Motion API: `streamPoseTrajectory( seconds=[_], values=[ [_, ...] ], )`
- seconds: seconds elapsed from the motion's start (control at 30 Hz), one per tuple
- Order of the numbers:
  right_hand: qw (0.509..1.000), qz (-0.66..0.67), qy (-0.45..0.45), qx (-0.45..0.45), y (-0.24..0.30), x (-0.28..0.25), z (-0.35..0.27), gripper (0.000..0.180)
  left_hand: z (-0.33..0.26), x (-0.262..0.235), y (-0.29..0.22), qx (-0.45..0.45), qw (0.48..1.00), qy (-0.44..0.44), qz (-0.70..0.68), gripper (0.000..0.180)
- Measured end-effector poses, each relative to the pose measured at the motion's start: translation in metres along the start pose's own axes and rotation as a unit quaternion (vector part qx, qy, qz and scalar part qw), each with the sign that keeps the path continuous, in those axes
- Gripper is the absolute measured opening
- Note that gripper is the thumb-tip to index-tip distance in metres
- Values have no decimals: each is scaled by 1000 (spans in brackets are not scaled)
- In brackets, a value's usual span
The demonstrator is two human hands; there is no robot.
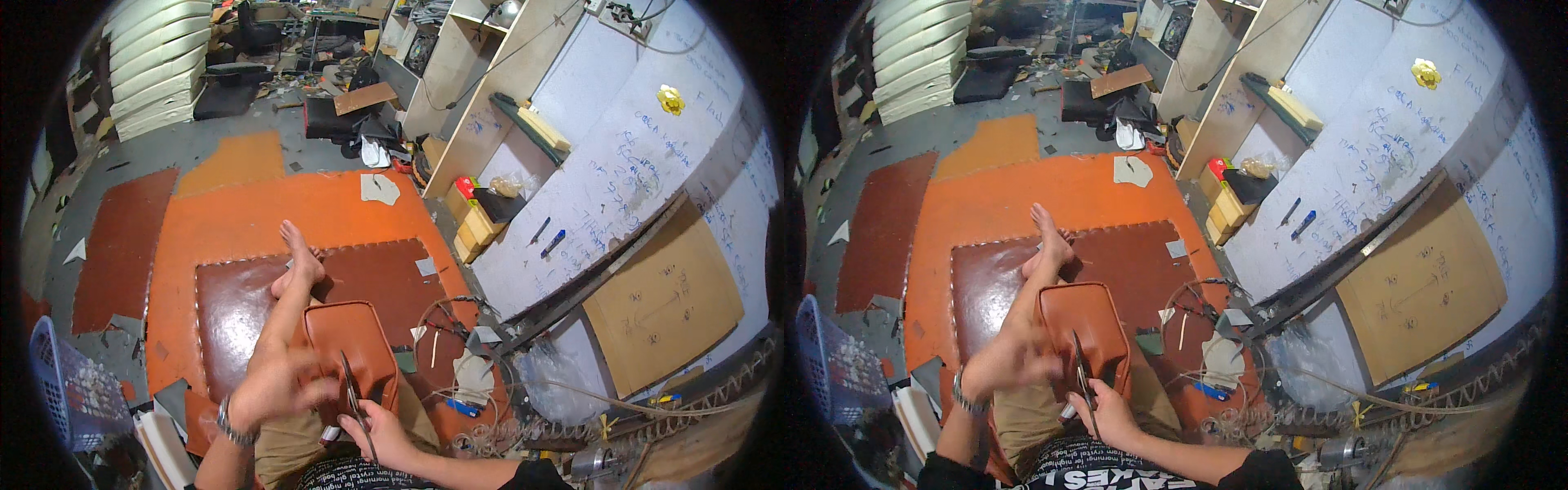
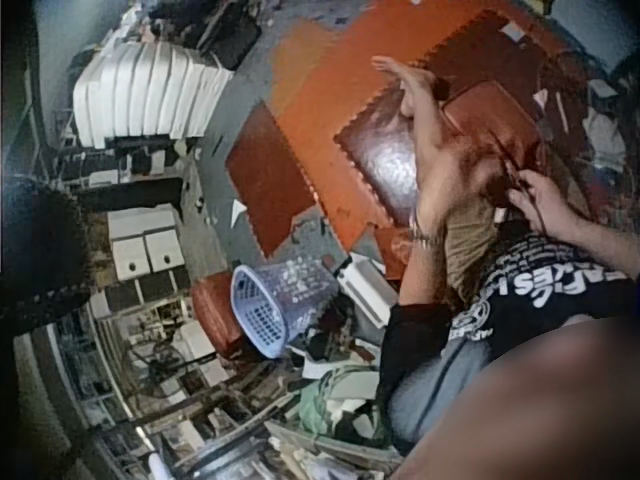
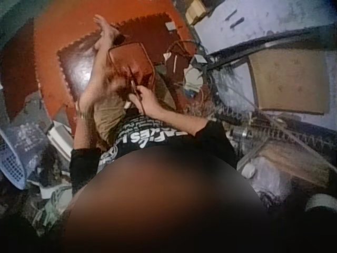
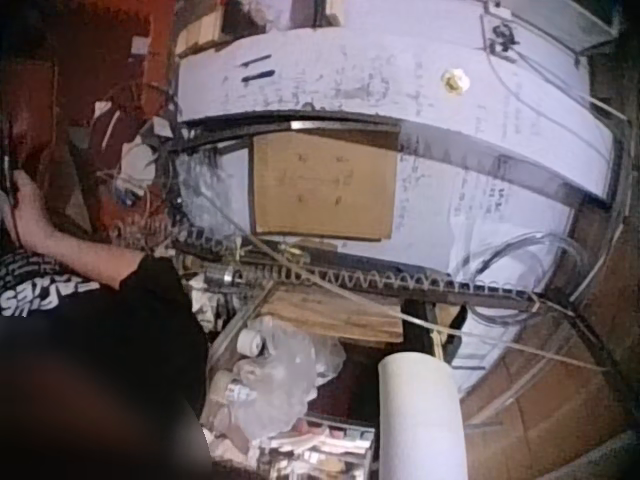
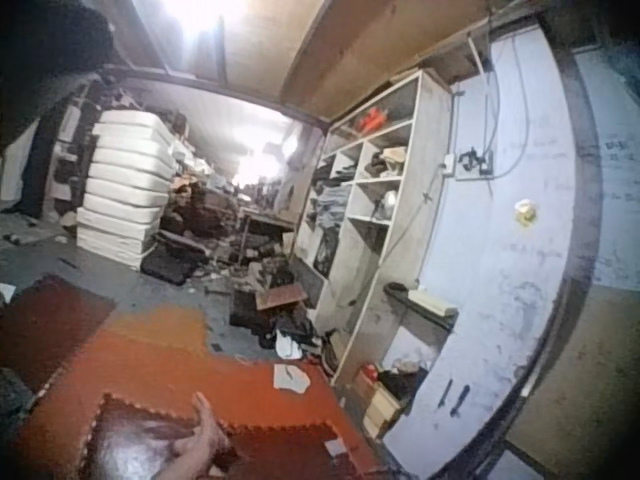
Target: The person sits on a floor mat and assembles a brown leather pouch by folding its edges and securing them with a staple gun. They repeatedly adjust the leather, align the edges, and apply staples to hold the shape.
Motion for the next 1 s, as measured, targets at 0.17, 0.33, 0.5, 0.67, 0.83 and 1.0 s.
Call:
streamPoseTrajectory(
  seconds=[0.17,0.33,0.5,0.67,0.83,1.0],
  values=[
    [999,26,-32,-20,15,0,-6,38,84,0,57,-67,990,13,125,68],
    [999,39,3,34,12,0,-7,37,97,26,66,-118,972,119,163,69],
    [992,84,3,90,6,3,-6,43,93,31,70,-176,962,136,156,68],
    [992,90,-12,88,13,9,0,50,90,25,79,-63,975,135,165,70],
    [995,66,-43,61,24,7,2,53,85,25,97,-72,992,87,57,71],
    [994,80,-38,63,28,20,-2,55,85,29,99,-54,993,88,57,69]
  ],
)
Point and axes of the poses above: each hand's wrist, its own z-axis towards the middle knuckle, its own x-axis out of the palm, y = z × x, the point moved 9 cm from there along z, towards the middle knuckle, and after that the axes turned 12 degrees about x, right-handed, at the moved point
